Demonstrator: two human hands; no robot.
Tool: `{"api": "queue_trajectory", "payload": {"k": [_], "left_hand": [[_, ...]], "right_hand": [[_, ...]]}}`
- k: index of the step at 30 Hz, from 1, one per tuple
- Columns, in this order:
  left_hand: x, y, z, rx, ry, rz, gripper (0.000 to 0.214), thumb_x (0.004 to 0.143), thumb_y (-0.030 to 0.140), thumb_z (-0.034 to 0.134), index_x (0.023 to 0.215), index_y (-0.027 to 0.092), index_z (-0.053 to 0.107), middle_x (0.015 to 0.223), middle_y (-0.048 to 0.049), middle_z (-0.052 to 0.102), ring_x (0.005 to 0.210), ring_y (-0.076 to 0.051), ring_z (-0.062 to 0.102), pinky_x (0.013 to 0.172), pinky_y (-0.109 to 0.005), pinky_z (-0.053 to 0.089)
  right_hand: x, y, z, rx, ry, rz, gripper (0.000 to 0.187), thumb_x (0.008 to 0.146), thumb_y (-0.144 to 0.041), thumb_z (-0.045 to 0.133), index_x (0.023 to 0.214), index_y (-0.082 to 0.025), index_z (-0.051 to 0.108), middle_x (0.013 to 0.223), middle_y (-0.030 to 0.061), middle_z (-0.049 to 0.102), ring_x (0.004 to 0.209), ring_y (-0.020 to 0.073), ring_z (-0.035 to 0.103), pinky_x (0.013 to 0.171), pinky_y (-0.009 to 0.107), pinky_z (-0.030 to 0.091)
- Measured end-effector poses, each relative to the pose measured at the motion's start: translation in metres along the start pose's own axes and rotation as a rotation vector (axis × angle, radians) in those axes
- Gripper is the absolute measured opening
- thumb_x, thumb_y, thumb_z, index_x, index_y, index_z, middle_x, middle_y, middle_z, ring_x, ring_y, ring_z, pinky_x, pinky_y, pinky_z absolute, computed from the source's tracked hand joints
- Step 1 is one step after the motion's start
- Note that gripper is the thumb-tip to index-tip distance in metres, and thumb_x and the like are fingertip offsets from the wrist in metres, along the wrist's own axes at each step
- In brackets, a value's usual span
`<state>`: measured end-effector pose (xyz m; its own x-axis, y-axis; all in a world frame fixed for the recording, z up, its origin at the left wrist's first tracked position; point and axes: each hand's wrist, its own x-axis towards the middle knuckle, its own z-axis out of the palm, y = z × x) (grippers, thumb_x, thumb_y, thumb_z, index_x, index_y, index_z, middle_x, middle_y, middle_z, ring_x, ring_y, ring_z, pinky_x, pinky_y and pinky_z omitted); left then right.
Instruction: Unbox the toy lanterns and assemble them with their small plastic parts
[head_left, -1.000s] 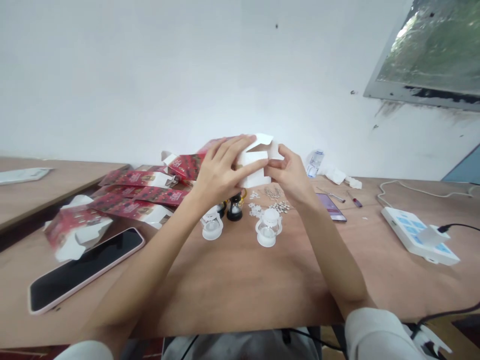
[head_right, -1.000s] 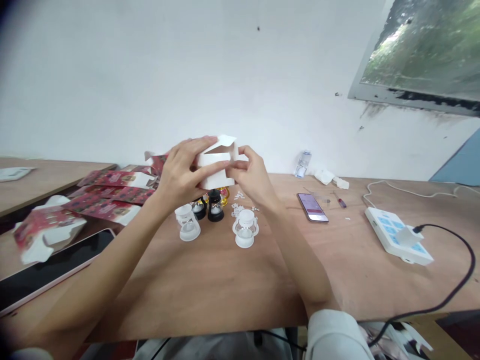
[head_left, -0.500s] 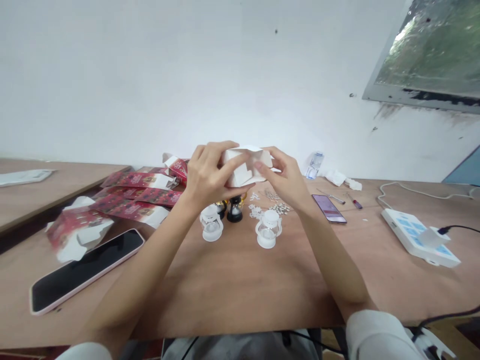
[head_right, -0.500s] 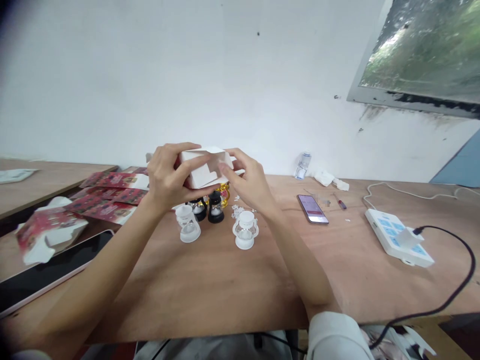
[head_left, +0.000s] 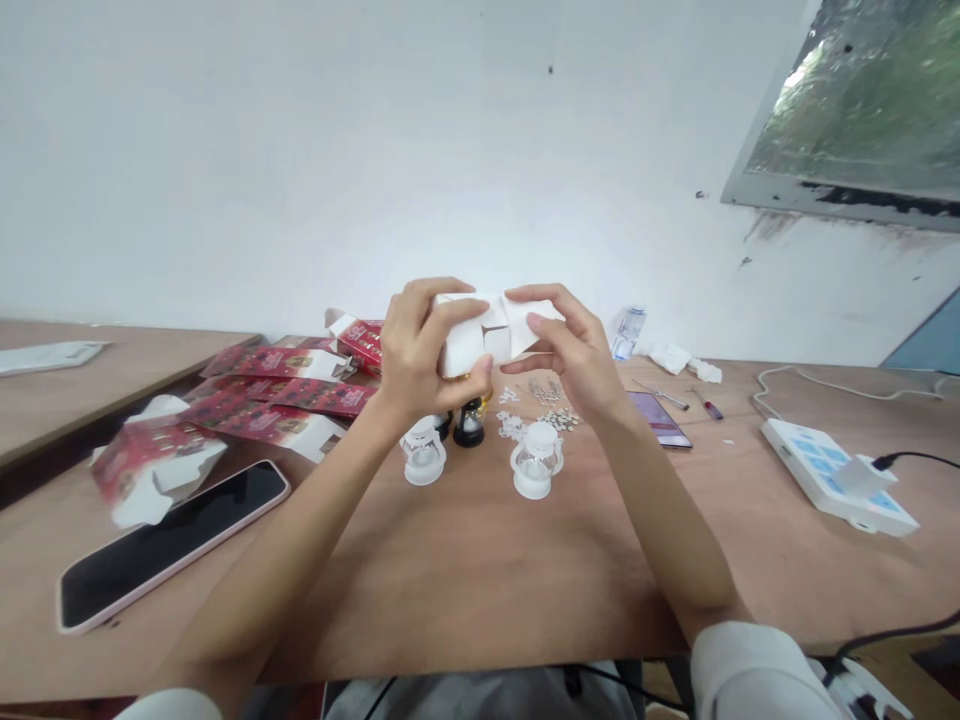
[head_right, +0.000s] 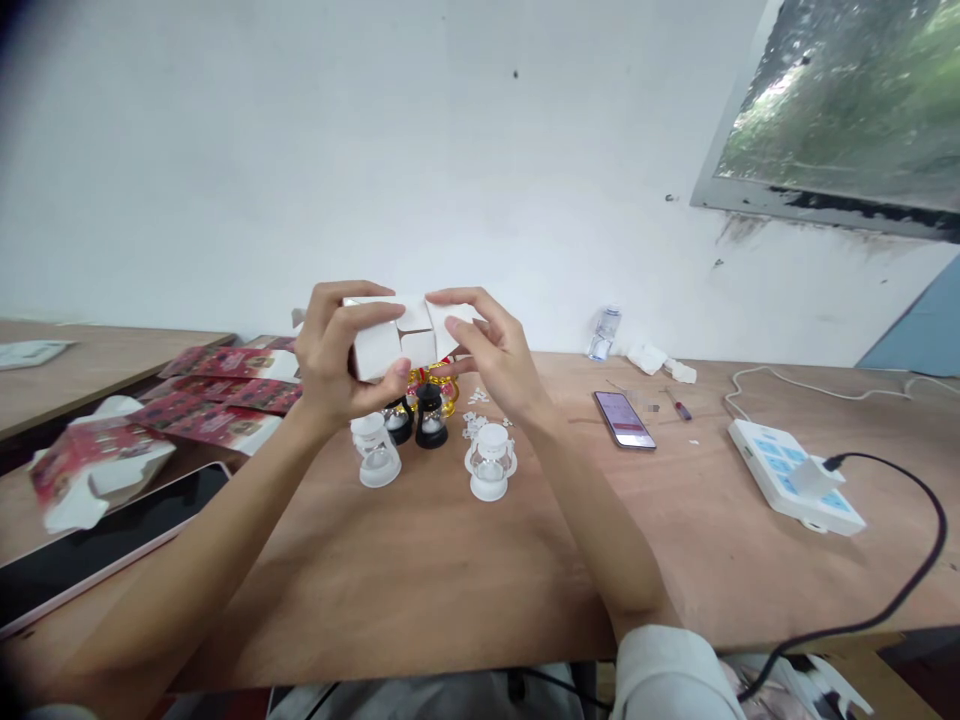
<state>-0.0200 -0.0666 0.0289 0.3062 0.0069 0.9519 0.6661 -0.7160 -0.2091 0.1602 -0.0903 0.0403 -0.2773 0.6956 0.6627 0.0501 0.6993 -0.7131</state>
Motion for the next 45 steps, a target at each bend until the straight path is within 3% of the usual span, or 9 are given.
{"api": "queue_trajectory", "payload": {"k": [6, 12, 17, 22, 29, 35, 39, 43, 45], "left_hand": [[-0.002, -0.004, -0.001, 0.031, 0.001, -0.001, 0.036, 0.074, 0.044, 0.054, 0.106, 0.026, 0.050, 0.107, -0.0076, 0.058, 0.096, -0.026, 0.055, 0.077, -0.045, 0.047], [-0.004, -0.006, 0.002, 0.037, 0.039, 0.128, 0.038, 0.073, 0.043, 0.058, 0.106, 0.028, 0.048, 0.103, -0.0052, 0.062, 0.090, -0.025, 0.059, 0.074, -0.043, 0.047], [-0.006, -0.008, 0.005, 0.071, 0.011, 0.090, 0.040, 0.071, 0.051, 0.060, 0.101, 0.028, 0.049, 0.101, -0.0054, 0.064, 0.087, -0.025, 0.061, 0.073, -0.045, 0.047], [-0.007, -0.010, 0.005, -0.039, 0.056, 0.261, 0.044, 0.068, 0.048, 0.066, 0.103, 0.031, 0.045, 0.105, -0.0034, 0.065, 0.090, -0.025, 0.063, 0.071, -0.044, 0.049], [-0.006, -0.004, 0.000, -0.181, 0.012, 0.235, 0.054, 0.067, 0.068, 0.055, 0.107, 0.035, 0.042, 0.104, 0.0011, 0.063, 0.090, -0.022, 0.063, 0.077, -0.046, 0.050], [0.012, -0.005, -0.017, -0.111, 0.055, -0.248, 0.052, 0.085, 0.058, 0.040, 0.129, 0.033, 0.031, 0.128, -0.0070, 0.046, 0.119, -0.026, 0.046, 0.086, -0.046, 0.049], [0.013, -0.018, -0.030, -0.295, -0.157, -0.264, 0.065, 0.084, 0.049, 0.050, 0.137, 0.037, 0.015, 0.116, -0.0066, 0.054, 0.099, -0.021, 0.060, 0.069, -0.034, 0.054], [0.013, -0.020, -0.037, -0.418, -0.284, -0.396, 0.059, 0.075, 0.039, 0.064, 0.126, 0.030, 0.037, 0.095, -0.0029, 0.059, 0.076, -0.016, 0.063, 0.055, -0.027, 0.053], [0.014, -0.016, -0.035, -0.461, -0.265, -0.500, 0.060, 0.068, 0.033, 0.071, 0.119, 0.027, 0.040, 0.087, -0.0011, 0.058, 0.071, -0.015, 0.062, 0.053, -0.025, 0.053]], "right_hand": [[0.002, 0.000, -0.007, 0.073, -0.163, -0.011, 0.035, 0.086, -0.052, 0.044, 0.110, -0.028, 0.054, 0.106, 0.0024, 0.059, 0.093, 0.0165, 0.059, 0.073, 0.035, 0.058], [-0.001, 0.000, 0.003, 0.030, -0.034, -0.076, 0.026, 0.076, -0.042, 0.064, 0.093, -0.025, 0.054, 0.102, 0.0008, 0.057, 0.098, 0.0163, 0.058, 0.073, 0.031, 0.058], [-0.002, -0.004, 0.006, -0.023, 0.027, -0.046, 0.038, 0.070, -0.044, 0.069, 0.100, -0.026, 0.054, 0.111, 0.0021, 0.057, 0.104, 0.0191, 0.057, 0.076, 0.034, 0.057], [0.002, 0.001, 0.005, -0.010, -0.053, -0.082, 0.041, 0.069, -0.043, 0.071, 0.103, -0.026, 0.056, 0.115, 0.0026, 0.058, 0.110, 0.0195, 0.054, 0.086, 0.037, 0.053], [0.006, 0.023, 0.012, 0.038, -0.152, -0.188, 0.059, 0.064, -0.051, 0.073, 0.114, -0.027, 0.053, 0.124, 0.0048, 0.054, 0.115, 0.0223, 0.053, 0.092, 0.041, 0.049], [-0.001, 0.020, 0.022, -0.513, 0.066, -0.359, 0.032, 0.078, -0.036, 0.065, 0.109, -0.036, 0.059, 0.139, 0.0004, 0.040, 0.136, 0.0268, 0.027, 0.100, 0.051, 0.043], [-0.006, 0.027, 0.032, -0.716, -0.082, -0.486, 0.024, 0.083, -0.028, 0.060, 0.105, -0.039, 0.061, 0.131, -0.0022, 0.050, 0.133, 0.0236, 0.033, 0.108, 0.050, 0.036], [-0.015, 0.038, 0.022, -0.791, -0.275, -0.636, 0.033, 0.085, -0.025, 0.059, 0.114, -0.040, 0.056, 0.134, -0.0026, 0.049, 0.130, 0.0215, 0.038, 0.108, 0.050, 0.037], [-0.024, 0.040, 0.006, -0.808, -0.252, -0.653, 0.038, 0.084, -0.029, 0.060, 0.120, -0.038, 0.052, 0.139, -0.0003, 0.043, 0.133, 0.0236, 0.034, 0.108, 0.051, 0.037]]}}
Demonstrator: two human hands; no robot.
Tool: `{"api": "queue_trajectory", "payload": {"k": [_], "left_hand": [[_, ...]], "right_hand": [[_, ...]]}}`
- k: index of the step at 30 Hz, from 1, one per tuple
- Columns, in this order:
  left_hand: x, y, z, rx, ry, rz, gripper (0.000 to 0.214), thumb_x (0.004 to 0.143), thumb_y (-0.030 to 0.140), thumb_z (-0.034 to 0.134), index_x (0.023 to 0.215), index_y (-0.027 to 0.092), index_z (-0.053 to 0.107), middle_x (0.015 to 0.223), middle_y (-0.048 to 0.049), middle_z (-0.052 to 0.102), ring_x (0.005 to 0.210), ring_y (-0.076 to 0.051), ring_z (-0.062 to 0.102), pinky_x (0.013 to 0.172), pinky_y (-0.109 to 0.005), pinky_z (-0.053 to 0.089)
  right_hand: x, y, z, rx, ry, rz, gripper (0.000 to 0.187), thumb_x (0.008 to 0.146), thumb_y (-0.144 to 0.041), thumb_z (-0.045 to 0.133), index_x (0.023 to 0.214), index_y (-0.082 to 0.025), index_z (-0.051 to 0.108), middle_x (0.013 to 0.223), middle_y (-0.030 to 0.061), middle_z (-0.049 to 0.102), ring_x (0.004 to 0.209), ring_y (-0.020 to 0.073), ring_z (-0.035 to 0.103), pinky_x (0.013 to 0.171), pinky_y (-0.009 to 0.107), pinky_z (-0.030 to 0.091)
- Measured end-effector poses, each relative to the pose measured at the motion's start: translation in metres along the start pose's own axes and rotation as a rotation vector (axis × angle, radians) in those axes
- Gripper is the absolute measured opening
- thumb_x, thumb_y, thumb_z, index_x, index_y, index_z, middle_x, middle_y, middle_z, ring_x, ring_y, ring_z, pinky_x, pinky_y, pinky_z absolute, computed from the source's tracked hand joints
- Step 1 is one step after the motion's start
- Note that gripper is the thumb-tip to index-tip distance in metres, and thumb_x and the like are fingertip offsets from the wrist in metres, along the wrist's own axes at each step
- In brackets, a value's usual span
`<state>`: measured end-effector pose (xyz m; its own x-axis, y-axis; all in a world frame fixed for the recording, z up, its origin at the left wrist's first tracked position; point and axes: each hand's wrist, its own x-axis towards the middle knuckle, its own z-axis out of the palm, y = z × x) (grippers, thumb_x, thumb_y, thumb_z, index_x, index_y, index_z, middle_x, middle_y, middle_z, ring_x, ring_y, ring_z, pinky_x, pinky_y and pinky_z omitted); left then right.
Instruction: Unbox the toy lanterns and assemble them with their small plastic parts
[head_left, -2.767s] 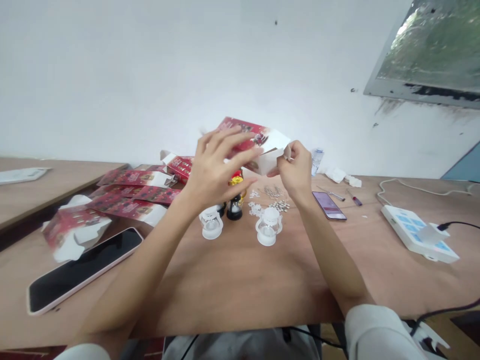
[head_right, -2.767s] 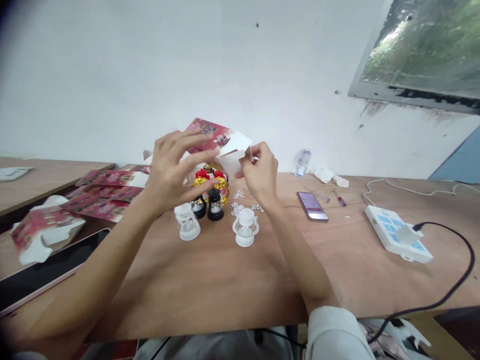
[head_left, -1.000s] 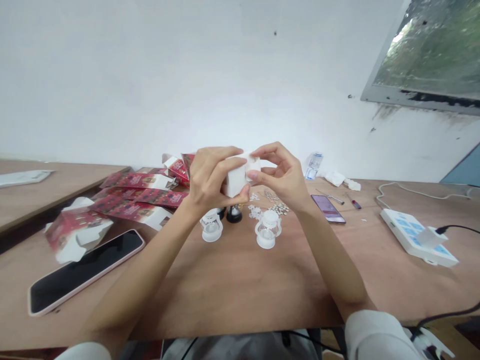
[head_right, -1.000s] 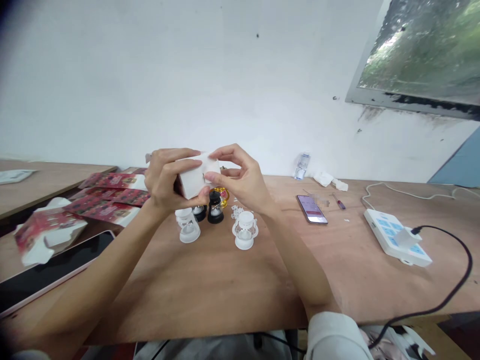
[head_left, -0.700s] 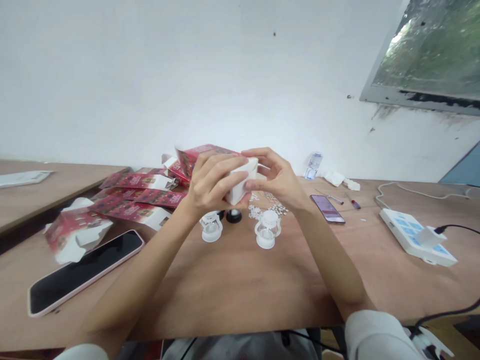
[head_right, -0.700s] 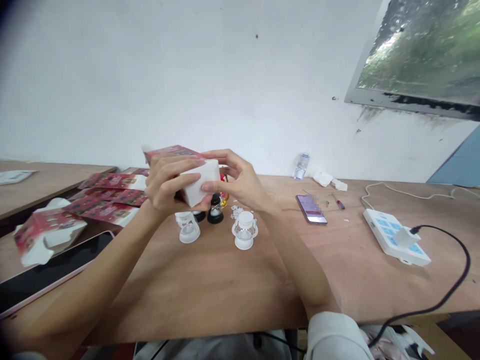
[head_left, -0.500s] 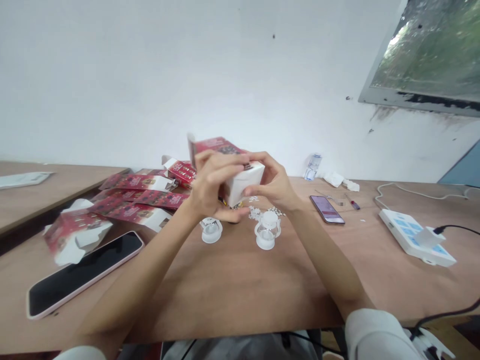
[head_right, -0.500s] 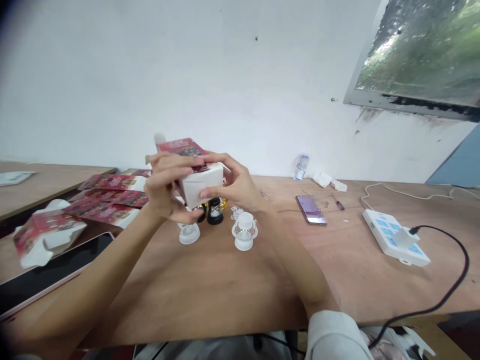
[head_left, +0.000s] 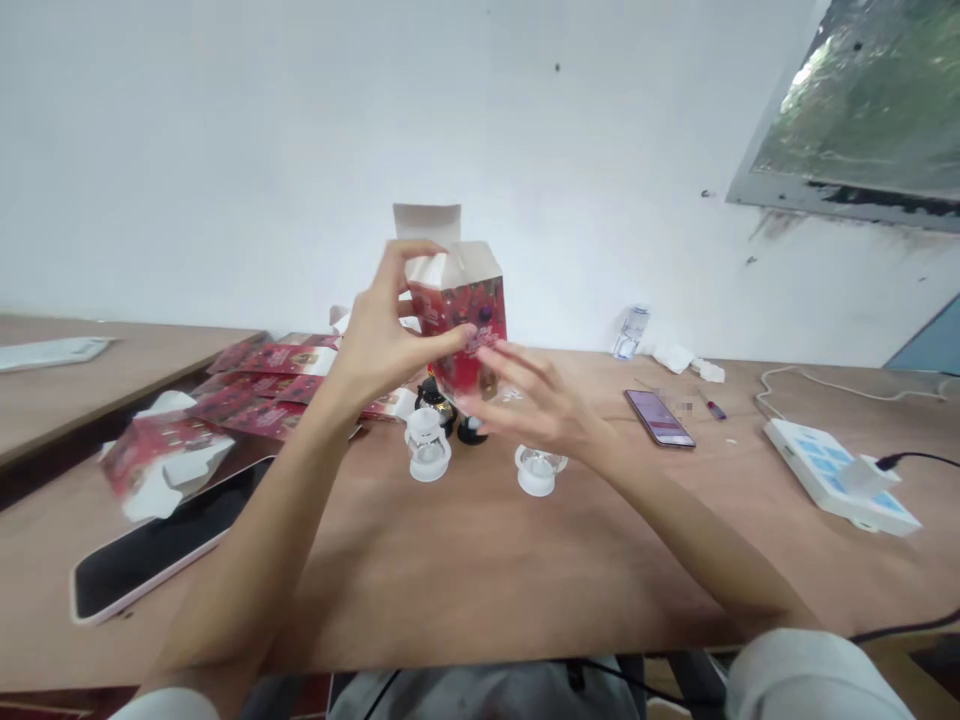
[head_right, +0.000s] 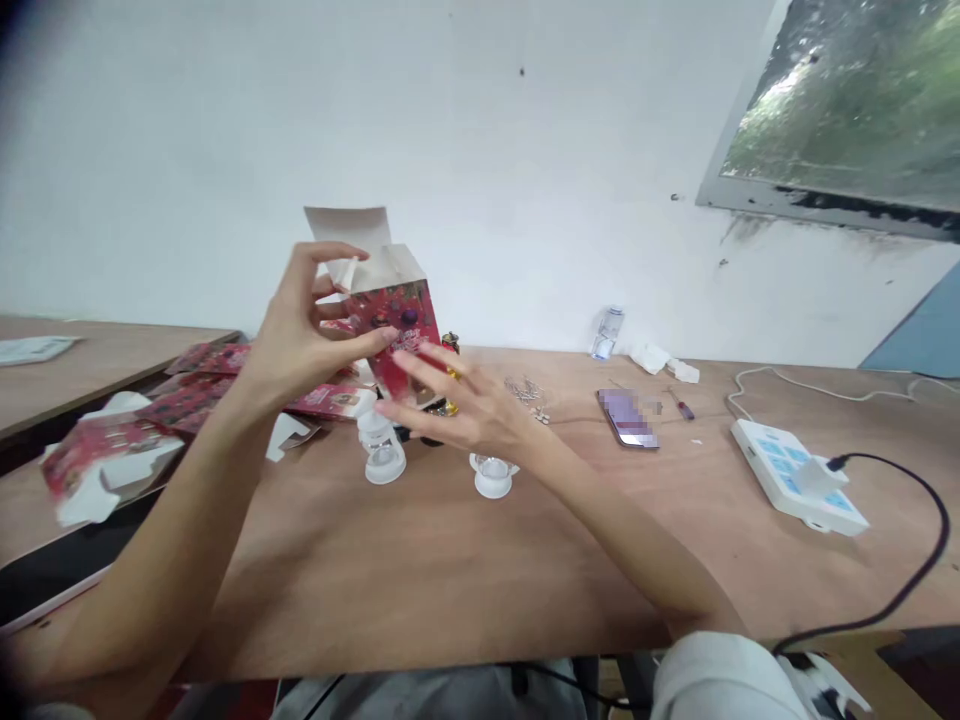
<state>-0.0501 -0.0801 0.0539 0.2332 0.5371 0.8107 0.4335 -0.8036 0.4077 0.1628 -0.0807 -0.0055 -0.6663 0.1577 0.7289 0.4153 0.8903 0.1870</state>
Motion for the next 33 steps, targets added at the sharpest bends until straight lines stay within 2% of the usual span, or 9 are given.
{"api": "queue_trajectory", "payload": {"k": [3, 7, 10, 14, 18, 21, 24, 27, 33], "left_hand": [[0.000, 0.005, 0.011, -0.093, 0.050, -0.051, 0.070, 0.062, 0.028, 0.076, 0.116, 0.027, 0.032, 0.086, 0.0006, 0.055, 0.069, -0.012, 0.061, 0.053, -0.023, 0.053], [0.000, 0.004, 0.027, -0.126, 0.098, -0.005, 0.071, 0.060, 0.030, 0.078, 0.110, 0.027, 0.027, 0.094, 0.0000, 0.049, 0.067, -0.010, 0.059, 0.052, -0.022, 0.053], [-0.001, -0.004, 0.035, -0.110, 0.136, 0.030, 0.071, 0.061, 0.032, 0.079, 0.107, 0.026, 0.026, 0.097, -0.0007, 0.046, 0.067, -0.010, 0.059, 0.052, -0.023, 0.053], [-0.003, -0.018, 0.041, -0.055, 0.114, 0.099, 0.068, 0.063, 0.035, 0.077, 0.107, 0.025, 0.026, 0.105, -0.0048, 0.043, 0.078, -0.014, 0.060, 0.061, -0.029, 0.056], [-0.004, -0.028, 0.045, 0.053, 0.053, 0.149, 0.067, 0.064, 0.035, 0.075, 0.108, 0.024, 0.027, 0.112, -0.0083, 0.042, 0.089, -0.019, 0.059, 0.068, -0.034, 0.056], [-0.006, -0.027, 0.050, 0.090, 0.005, 0.161, 0.066, 0.063, 0.036, 0.076, 0.107, 0.023, 0.027, 0.105, -0.0061, 0.047, 0.085, -0.019, 0.061, 0.065, -0.034, 0.054], [-0.009, -0.021, 0.055, 0.106, -0.014, 0.158, 0.065, 0.062, 0.038, 0.076, 0.103, 0.023, 0.029, 0.094, -0.0036, 0.050, 0.079, -0.020, 0.061, 0.061, -0.033, 0.052], [-0.011, -0.015, 0.057, 0.138, -0.031, 0.145, 0.065, 0.060, 0.038, 0.077, 0.101, 0.022, 0.030, 0.090, -0.0034, 0.052, 0.078, -0.021, 0.061, 0.060, -0.032, 0.051], [-0.014, -0.012, 0.057, 0.128, -0.094, 0.038, 0.065, 0.059, 0.039, 0.076, 0.100, 0.022, 0.029, 0.091, -0.0033, 0.054, 0.072, -0.018, 0.061, 0.057, -0.031, 0.050]], "right_hand": [[-0.029, 0.003, -0.017, 0.040, 0.068, 0.229, 0.046, 0.082, -0.036, 0.061, 0.126, -0.032, 0.048, 0.142, 0.0071, 0.036, 0.133, 0.0276, 0.033, 0.105, 0.054, 0.038], [-0.073, 0.002, -0.016, 0.316, -0.078, 0.617, 0.070, 0.074, -0.041, 0.069, 0.135, -0.032, 0.036, 0.141, 0.0105, 0.037, 0.130, 0.0285, 0.039, 0.098, 0.051, 0.045], [-0.098, -0.004, 0.005, 0.487, -0.148, 0.741, 0.081, 0.068, -0.041, 0.073, 0.137, -0.031, 0.031, 0.137, 0.0094, 0.045, 0.125, 0.0291, 0.045, 0.096, 0.050, 0.046], [-0.108, -0.012, 0.021, 0.530, -0.120, 0.811, 0.064, 0.070, -0.038, 0.071, 0.127, -0.032, 0.043, 0.120, 0.0062, 0.059, 0.110, 0.0304, 0.057, 0.092, 0.052, 0.048], [-0.086, -0.016, -0.004, 0.684, 0.032, 0.835, 0.071, 0.063, -0.035, 0.077, 0.125, -0.038, 0.043, 0.119, 0.0047, 0.059, 0.108, 0.0290, 0.059, 0.085, 0.047, 0.053], [-0.052, -0.015, -0.036, 0.865, 0.298, 0.679, 0.088, 0.065, -0.044, 0.074, 0.136, -0.042, 0.023, 0.117, 0.0044, 0.060, 0.098, 0.0244, 0.064, 0.078, 0.040, 0.056], [-0.015, -0.011, -0.058, 0.752, 0.438, 0.625, 0.076, 0.076, -0.062, 0.053, 0.139, -0.042, 0.015, 0.115, 0.0034, 0.061, 0.097, 0.0233, 0.064, 0.075, 0.039, 0.056], [0.010, -0.005, -0.061, 0.573, 0.464, 0.670, 0.061, 0.086, -0.058, 0.039, 0.139, -0.040, 0.015, 0.119, 0.0041, 0.057, 0.107, 0.0235, 0.060, 0.080, 0.040, 0.054], [0.021, 0.015, -0.038, 0.355, 0.492, 0.598, 0.069, 0.084, -0.050, 0.049, 0.140, -0.039, 0.009, 0.124, 0.0078, 0.048, 0.114, 0.0254, 0.053, 0.082, 0.043, 0.054]]}}
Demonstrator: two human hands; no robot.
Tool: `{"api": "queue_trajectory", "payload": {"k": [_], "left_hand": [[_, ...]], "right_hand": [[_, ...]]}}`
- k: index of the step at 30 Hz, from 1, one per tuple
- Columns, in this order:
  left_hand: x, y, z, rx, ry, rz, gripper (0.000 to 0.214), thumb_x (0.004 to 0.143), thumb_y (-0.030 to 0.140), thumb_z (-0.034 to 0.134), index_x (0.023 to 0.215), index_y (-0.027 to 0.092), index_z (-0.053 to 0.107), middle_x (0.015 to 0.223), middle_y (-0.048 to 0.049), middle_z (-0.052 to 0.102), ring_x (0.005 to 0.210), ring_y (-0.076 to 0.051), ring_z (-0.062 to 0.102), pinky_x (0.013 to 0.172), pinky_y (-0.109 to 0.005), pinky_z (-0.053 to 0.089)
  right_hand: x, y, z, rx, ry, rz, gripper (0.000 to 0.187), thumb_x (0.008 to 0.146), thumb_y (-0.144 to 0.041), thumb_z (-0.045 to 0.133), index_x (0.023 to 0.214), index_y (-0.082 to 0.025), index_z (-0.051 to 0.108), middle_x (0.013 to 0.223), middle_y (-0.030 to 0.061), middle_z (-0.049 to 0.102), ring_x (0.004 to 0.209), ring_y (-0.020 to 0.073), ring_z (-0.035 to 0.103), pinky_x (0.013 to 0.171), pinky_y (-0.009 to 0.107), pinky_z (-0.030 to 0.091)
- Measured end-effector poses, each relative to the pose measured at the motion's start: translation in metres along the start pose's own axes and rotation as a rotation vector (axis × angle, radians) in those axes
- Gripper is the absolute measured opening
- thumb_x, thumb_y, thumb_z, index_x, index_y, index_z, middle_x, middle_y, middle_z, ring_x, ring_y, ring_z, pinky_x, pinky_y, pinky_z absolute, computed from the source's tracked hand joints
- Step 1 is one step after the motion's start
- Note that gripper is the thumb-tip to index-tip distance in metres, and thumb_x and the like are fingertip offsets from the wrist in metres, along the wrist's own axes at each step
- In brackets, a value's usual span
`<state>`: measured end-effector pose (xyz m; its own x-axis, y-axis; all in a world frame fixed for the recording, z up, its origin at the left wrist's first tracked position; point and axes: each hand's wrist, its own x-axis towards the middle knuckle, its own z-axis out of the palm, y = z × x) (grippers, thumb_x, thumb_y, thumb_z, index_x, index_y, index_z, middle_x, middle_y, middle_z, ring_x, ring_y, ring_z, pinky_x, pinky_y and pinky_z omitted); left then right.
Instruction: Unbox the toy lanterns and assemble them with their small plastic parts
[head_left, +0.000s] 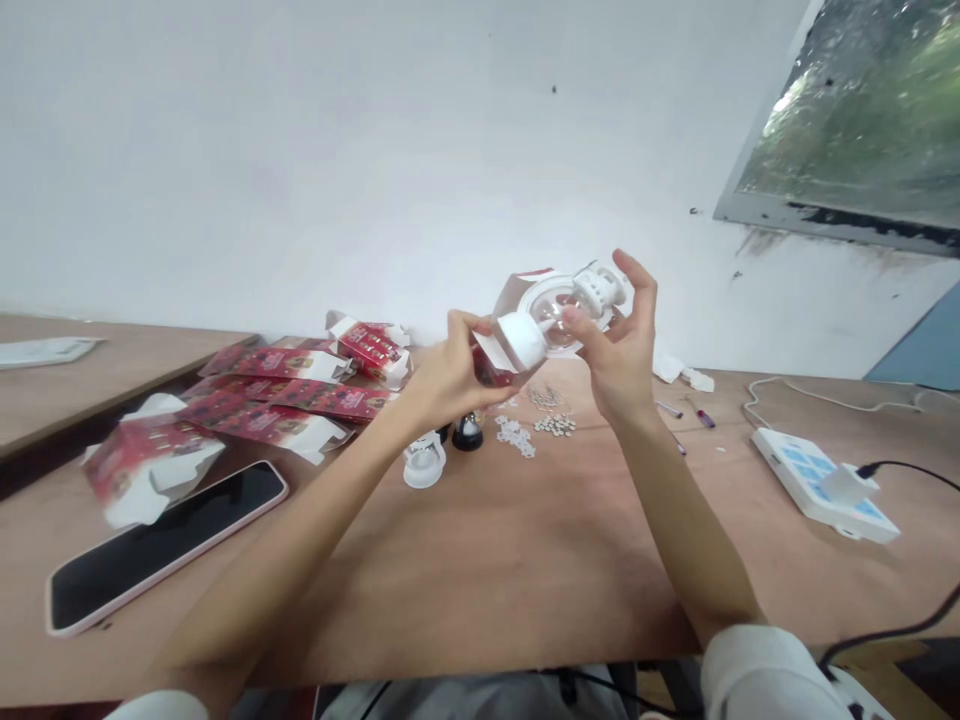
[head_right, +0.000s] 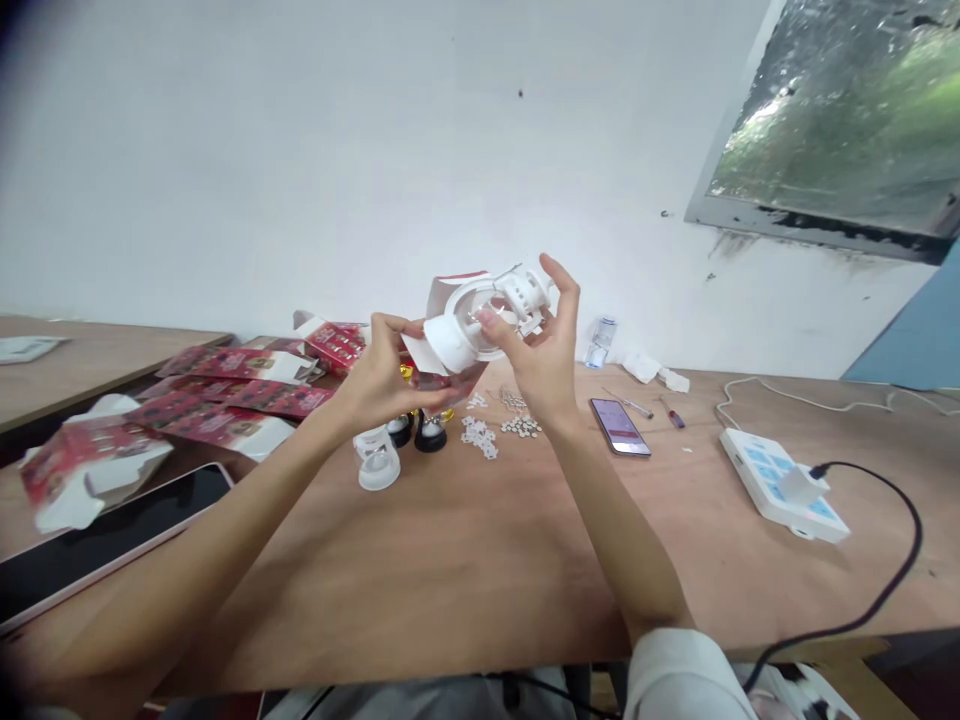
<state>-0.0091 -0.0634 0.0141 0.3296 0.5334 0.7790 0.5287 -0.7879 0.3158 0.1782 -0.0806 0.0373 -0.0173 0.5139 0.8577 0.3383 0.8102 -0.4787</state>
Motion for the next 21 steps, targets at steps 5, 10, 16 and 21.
{"api": "queue_trajectory", "payload": {"k": [5, 10, 16, 21], "left_hand": [[0.000, 0.002, 0.001, -0.063, -0.055, -0.013, 0.063, 0.058, 0.036, 0.076, 0.100, 0.022, 0.031, 0.089, -0.0025, 0.053, 0.074, -0.017, 0.059, 0.062, -0.030, 0.050], [0.000, 0.009, 0.004, -0.152, -0.113, -0.005, 0.059, 0.061, 0.033, 0.074, 0.102, 0.023, 0.033, 0.084, -0.0003, 0.055, 0.070, -0.015, 0.058, 0.062, -0.029, 0.049], [0.002, 0.010, 0.005, -0.171, -0.104, 0.031, 0.066, 0.062, 0.026, 0.071, 0.116, 0.022, 0.034, 0.096, -0.0044, 0.059, 0.075, -0.017, 0.060, 0.068, -0.033, 0.051], [0.001, 0.007, 0.006, -0.284, -0.087, 0.103, 0.084, 0.067, 0.026, 0.070, 0.136, 0.026, 0.022, 0.115, -0.0113, 0.057, 0.090, -0.020, 0.063, 0.073, -0.033, 0.054]], "right_hand": [[0.001, -0.002, -0.006, -0.128, -0.084, 0.067, 0.070, 0.073, -0.039, 0.066, 0.132, -0.034, 0.028, 0.114, 0.0059, 0.051, 0.098, 0.0234, 0.057, 0.077, 0.043, 0.052], [0.004, -0.014, -0.014, -0.230, -0.308, 0.152, 0.056, 0.062, -0.032, 0.072, 0.112, -0.027, 0.047, 0.092, -0.0003, 0.058, 0.079, 0.0179, 0.056, 0.069, 0.035, 0.048], [0.006, -0.005, -0.008, -0.230, -0.400, 0.124, 0.018, 0.075, -0.039, 0.063, 0.072, -0.021, 0.064, 0.075, 0.0007, 0.065, 0.074, 0.0166, 0.057, 0.072, 0.035, 0.045], [0.004, 0.008, -0.008, -0.033, -0.171, 0.059, 0.024, 0.086, -0.036, 0.048, 0.082, -0.024, 0.068, 0.088, 0.0009, 0.070, 0.089, 0.0184, 0.061, 0.084, 0.039, 0.046]]}}
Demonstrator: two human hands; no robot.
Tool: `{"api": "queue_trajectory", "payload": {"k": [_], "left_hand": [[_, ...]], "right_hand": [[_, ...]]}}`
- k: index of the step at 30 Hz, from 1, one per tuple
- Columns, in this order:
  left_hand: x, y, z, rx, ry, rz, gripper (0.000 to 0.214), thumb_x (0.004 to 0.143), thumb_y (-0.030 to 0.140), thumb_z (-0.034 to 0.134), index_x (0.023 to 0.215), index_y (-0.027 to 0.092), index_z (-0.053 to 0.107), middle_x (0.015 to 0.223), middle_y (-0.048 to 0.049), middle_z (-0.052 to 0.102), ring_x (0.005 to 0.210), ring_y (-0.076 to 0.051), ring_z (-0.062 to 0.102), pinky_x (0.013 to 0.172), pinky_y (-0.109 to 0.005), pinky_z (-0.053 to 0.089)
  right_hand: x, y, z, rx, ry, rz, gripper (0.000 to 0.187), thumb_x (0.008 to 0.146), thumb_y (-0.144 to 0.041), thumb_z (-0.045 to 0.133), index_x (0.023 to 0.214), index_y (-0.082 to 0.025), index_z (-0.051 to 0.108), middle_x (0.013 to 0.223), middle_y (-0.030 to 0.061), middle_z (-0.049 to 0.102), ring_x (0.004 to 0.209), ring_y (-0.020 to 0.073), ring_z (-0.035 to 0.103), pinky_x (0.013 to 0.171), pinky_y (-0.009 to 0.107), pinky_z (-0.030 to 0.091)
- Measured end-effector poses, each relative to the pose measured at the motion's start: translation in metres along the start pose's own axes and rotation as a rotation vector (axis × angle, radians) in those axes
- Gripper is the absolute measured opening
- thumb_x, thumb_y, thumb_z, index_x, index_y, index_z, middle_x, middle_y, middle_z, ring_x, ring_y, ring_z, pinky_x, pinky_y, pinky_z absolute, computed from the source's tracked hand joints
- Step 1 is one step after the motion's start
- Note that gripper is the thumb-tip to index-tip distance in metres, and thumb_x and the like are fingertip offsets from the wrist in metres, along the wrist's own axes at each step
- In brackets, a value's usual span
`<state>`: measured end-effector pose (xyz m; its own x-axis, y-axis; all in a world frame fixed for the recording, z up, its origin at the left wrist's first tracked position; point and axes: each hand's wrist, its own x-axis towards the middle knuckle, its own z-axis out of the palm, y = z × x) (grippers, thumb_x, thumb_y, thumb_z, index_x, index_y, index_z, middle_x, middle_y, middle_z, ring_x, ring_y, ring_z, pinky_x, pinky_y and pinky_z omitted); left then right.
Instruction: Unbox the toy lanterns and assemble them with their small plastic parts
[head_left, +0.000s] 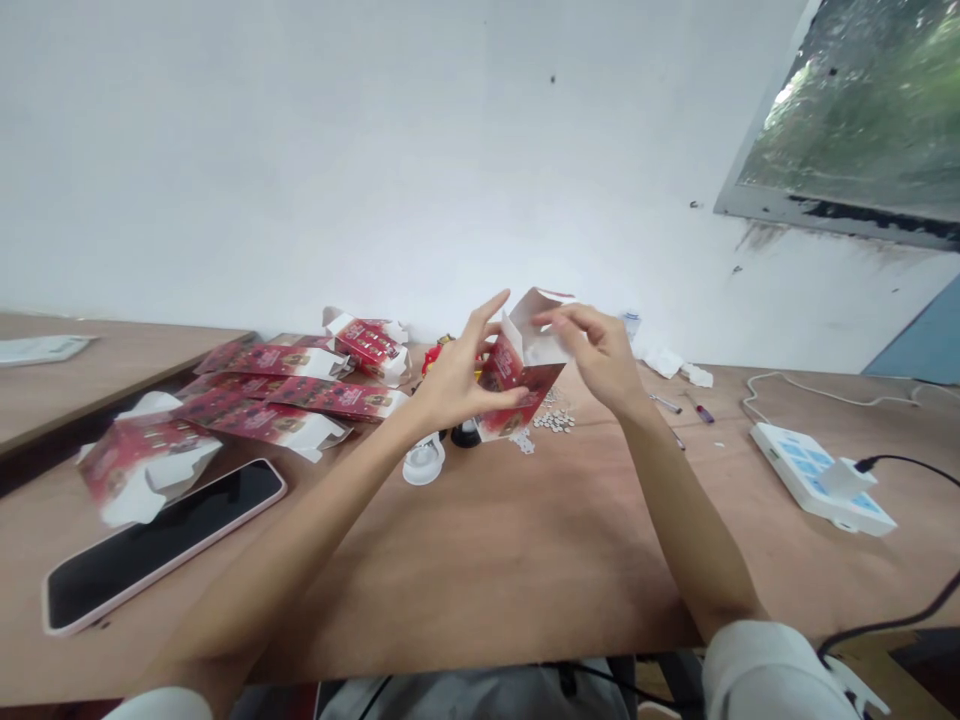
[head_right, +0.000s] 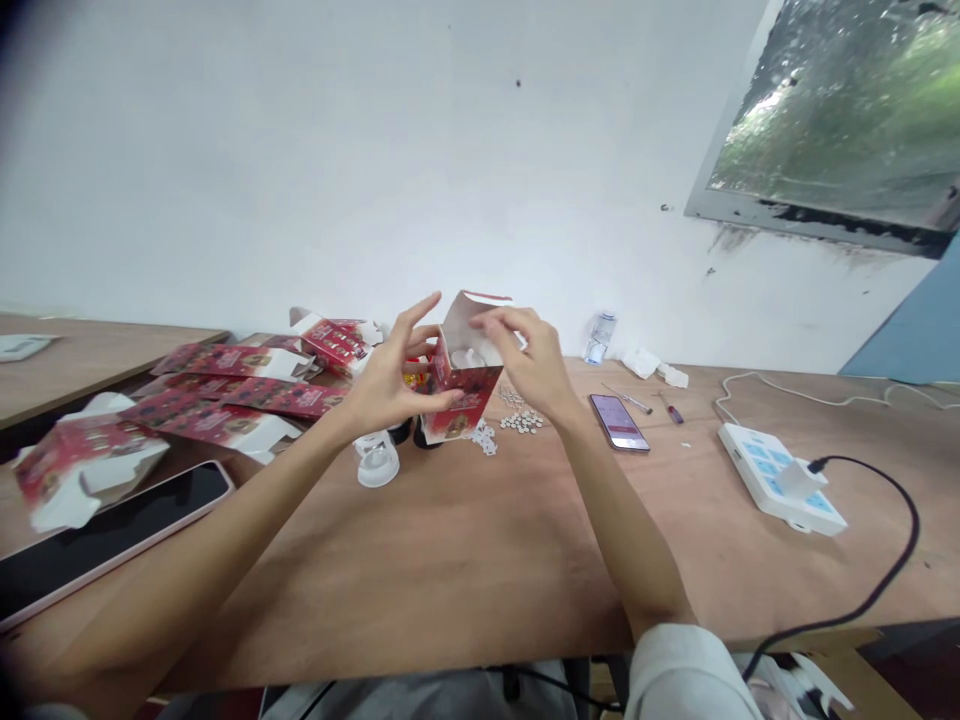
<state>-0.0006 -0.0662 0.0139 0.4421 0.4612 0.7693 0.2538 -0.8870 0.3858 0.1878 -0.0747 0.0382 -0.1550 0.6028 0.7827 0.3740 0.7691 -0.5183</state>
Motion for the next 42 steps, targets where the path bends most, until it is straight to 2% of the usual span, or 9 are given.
{"api": "queue_trajectory", "payload": {"k": [4, 8, 12, 17, 20, 25, 30, 35, 42], "left_hand": [[-0.004, -0.001, 0.003, -0.099, 0.117, 0.062, 0.088, 0.066, 0.032, 0.073, 0.136, 0.027, 0.020, 0.126, -0.0136, 0.052, 0.098, -0.021, 0.061, 0.074, -0.032, 0.056], [-0.006, 0.001, 0.003, -0.051, 0.113, 0.192, 0.072, 0.065, 0.032, 0.074, 0.128, 0.025, 0.039, 0.127, -0.0116, 0.051, 0.105, -0.022, 0.058, 0.080, -0.033, 0.055], [-0.004, 0.005, 0.004, 0.047, 0.043, 0.342, 0.049, 0.067, 0.026, 0.072, 0.113, 0.021, 0.055, 0.116, -0.0101, 0.058, 0.104, -0.021, 0.059, 0.086, -0.035, 0.051], [-0.002, 0.006, 0.005, 0.108, 0.037, 0.323, 0.041, 0.065, 0.023, 0.070, 0.105, 0.022, 0.059, 0.109, -0.0083, 0.061, 0.100, -0.021, 0.060, 0.085, -0.036, 0.051], [-0.001, 0.006, 0.003, 0.115, 0.032, 0.294, 0.036, 0.065, 0.022, 0.069, 0.100, 0.021, 0.060, 0.110, -0.0091, 0.060, 0.102, -0.021, 0.059, 0.087, -0.038, 0.050], [-0.002, 0.008, 0.002, 0.016, 0.013, 0.177, 0.040, 0.069, 0.025, 0.067, 0.107, 0.022, 0.057, 0.119, -0.0090, 0.055, 0.106, -0.020, 0.056, 0.074, -0.030, 0.055], [0.000, 0.008, 0.000, 0.001, 0.011, 0.140, 0.046, 0.070, 0.025, 0.067, 0.114, 0.025, 0.054, 0.115, -0.0068, 0.053, 0.102, -0.020, 0.055, 0.076, -0.031, 0.054], [0.002, 0.009, -0.003, 0.120, -0.083, 0.132, 0.037, 0.074, 0.031, 0.064, 0.110, 0.026, 0.058, 0.108, -0.0060, 0.049, 0.093, -0.020, 0.053, 0.078, -0.037, 0.051], [-0.001, 0.008, 0.002, -0.061, 0.045, 0.083, 0.044, 0.071, 0.029, 0.067, 0.110, 0.025, 0.047, 0.108, -0.0050, 0.052, 0.083, -0.014, 0.056, 0.066, -0.028, 0.053]], "right_hand": [[0.001, 0.007, -0.009, 0.222, 0.126, -0.003, 0.023, 0.086, -0.035, 0.046, 0.093, -0.024, 0.066, 0.093, 0.0015, 0.071, 0.099, 0.0209, 0.063, 0.096, 0.046, 0.042], [0.000, 0.004, -0.017, 0.293, 0.057, 0.016, 0.026, 0.080, -0.042, 0.058, 0.101, -0.027, 0.063, 0.101, 0.0014, 0.070, 0.105, 0.0225, 0.061, 0.095, 0.047, 0.045], [-0.004, 0.002, -0.008, 0.298, -0.030, -0.016, 0.038, 0.073, -0.048, 0.066, 0.105, -0.029, 0.060, 0.111, 0.0015, 0.065, 0.111, 0.0221, 0.058, 0.095, 0.044, 0.048], [-0.005, 0.002, 0.010, 0.133, 0.063, -0.031, 0.067, 0.069, -0.058, 0.065, 0.127, -0.034, 0.042, 0.137, 0.0026, 0.045, 0.122, 0.0239, 0.049, 0.093, 0.042, 0.050], [-0.006, -0.003, 0.012, 0.103, 0.076, 0.002, 0.075, 0.072, -0.054, 0.064, 0.136, -0.041, 0.026, 0.147, 0.0007, 0.030, 0.116, 0.0231, 0.053, 0.089, 0.040, 0.052], [-0.011, -0.006, 0.005, 0.181, 0.002, 0.014, 0.056, 0.079, -0.058, 0.053, 0.130, -0.037, 0.041, 0.126, 0.0023, 0.055, 0.113, 0.0243, 0.055, 0.090, 0.042, 0.051], [-0.013, -0.005, 0.005, 0.170, -0.033, -0.045, 0.055, 0.081, -0.069, 0.036, 0.118, -0.032, 0.053, 0.117, 0.0032, 0.060, 0.116, 0.0235, 0.054, 0.093, 0.042, 0.048], [-0.012, -0.009, 0.007, 0.196, -0.089, -0.050, 0.039, 0.086, -0.058, 0.042, 0.109, -0.032, 0.060, 0.114, 0.0002, 0.063, 0.112, 0.0200, 0.056, 0.095, 0.040, 0.048], [-0.010, -0.008, 0.001, 0.258, -0.151, -0.070, 0.026, 0.086, -0.046, 0.052, 0.102, -0.031, 0.066, 0.109, -0.0018, 0.067, 0.111, 0.0188, 0.058, 0.099, 0.041, 0.047]]}}
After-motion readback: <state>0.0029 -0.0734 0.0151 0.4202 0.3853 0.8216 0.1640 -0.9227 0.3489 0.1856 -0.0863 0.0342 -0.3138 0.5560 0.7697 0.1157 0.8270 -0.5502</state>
